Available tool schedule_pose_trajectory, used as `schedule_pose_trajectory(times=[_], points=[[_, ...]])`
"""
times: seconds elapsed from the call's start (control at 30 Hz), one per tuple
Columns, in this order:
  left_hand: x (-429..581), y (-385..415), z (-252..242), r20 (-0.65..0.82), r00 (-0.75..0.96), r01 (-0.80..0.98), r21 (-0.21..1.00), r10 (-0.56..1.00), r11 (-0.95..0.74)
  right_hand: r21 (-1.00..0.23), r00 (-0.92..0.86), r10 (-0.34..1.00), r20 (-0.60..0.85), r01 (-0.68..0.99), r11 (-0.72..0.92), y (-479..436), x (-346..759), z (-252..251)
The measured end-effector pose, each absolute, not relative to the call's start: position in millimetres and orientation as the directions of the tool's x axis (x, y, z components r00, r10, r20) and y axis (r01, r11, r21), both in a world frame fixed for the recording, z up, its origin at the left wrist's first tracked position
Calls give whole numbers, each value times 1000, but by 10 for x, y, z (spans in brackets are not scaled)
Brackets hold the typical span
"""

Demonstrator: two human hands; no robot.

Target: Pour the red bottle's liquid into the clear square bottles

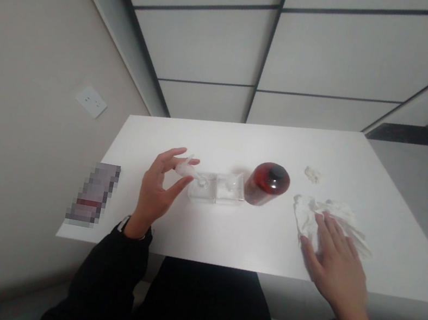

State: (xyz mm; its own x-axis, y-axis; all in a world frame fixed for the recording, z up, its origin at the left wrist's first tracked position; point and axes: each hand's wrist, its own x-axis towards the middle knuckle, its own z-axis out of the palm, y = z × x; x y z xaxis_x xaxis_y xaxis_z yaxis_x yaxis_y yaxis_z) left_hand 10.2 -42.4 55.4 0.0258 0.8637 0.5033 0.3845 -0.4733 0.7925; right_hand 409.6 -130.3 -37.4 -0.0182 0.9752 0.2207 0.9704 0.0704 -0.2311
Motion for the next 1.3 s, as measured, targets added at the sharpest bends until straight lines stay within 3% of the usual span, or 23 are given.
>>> schedule_pose_trajectory(times=[0.43,0.9,1.3], points=[[57,-333,492,475,-21,170,869,880,-465,-220,-22,977,213,973,70,-1298,4120,-389],[84,-341,553,471,29,150,870,882,-470,-221,-25,976,216,972,74,-1297,4115,-377],[45,-350,568,450,-47,113,889,892,-443,-215,-30,974,226,973,80,-1297,4111,-381]])
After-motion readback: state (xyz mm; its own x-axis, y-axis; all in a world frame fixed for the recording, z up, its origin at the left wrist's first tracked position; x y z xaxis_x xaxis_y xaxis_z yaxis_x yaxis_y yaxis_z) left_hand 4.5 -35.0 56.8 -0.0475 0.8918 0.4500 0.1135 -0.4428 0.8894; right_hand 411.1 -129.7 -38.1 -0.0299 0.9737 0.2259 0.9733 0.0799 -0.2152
